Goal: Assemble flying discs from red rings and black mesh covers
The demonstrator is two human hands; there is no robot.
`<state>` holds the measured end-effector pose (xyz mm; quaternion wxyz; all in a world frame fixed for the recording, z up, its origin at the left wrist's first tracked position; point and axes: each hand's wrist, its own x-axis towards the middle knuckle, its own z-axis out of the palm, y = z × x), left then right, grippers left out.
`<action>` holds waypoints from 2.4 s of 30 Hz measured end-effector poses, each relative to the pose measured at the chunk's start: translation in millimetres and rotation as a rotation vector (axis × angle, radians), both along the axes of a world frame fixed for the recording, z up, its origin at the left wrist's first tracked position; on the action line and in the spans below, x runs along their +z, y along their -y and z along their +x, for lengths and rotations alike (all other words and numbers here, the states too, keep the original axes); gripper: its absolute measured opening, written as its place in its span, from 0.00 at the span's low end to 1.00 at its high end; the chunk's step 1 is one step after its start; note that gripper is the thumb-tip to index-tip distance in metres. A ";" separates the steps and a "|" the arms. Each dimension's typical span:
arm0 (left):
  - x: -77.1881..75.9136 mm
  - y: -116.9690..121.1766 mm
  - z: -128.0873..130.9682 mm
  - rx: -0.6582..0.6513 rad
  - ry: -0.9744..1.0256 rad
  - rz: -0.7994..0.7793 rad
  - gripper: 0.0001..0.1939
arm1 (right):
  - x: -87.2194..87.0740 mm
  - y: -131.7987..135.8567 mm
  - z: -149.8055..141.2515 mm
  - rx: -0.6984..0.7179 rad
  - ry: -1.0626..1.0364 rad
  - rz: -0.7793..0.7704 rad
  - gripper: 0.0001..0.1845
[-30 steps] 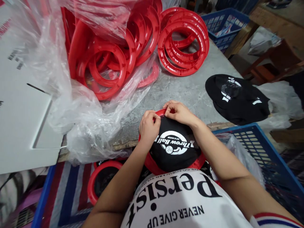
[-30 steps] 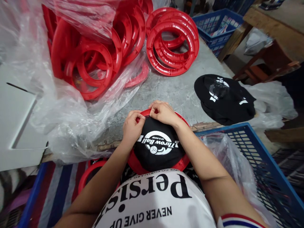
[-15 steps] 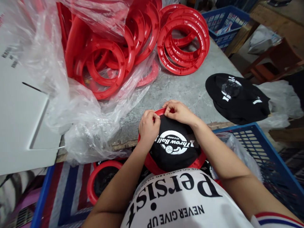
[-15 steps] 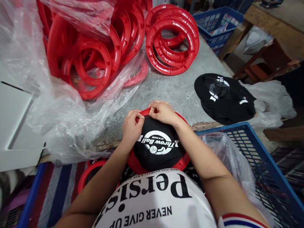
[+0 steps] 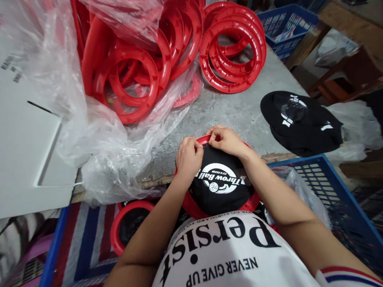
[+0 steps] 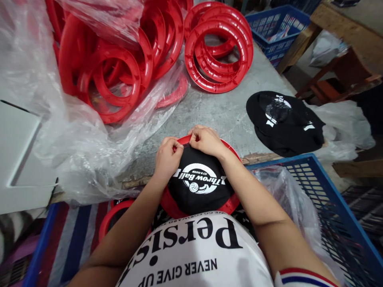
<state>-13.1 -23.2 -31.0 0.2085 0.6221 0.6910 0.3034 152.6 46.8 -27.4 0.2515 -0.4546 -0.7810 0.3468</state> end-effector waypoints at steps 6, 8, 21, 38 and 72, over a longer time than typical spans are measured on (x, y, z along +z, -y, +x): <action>-0.6 -3.6 -2.4 -0.014 -0.001 -0.005 0.08 | 1.2 1.4 -0.9 -0.019 0.003 0.006 0.07; 0.4 -4.7 -1.9 -0.010 -0.018 -0.020 0.08 | 2.0 2.0 -2.2 -0.021 0.011 0.007 0.07; 1.6 -0.1 -5.0 -0.084 -0.088 -0.040 0.09 | -2.7 -13.2 12.2 -0.058 -0.170 -0.173 0.08; 7.1 1.8 -4.3 -0.147 0.026 0.076 0.11 | 4.8 -13.6 30.3 0.101 -0.085 -0.058 0.02; 2.3 -30.2 20.3 -0.167 -0.083 -0.014 0.09 | -10.6 -20.0 24.6 -0.059 -0.353 -0.202 0.07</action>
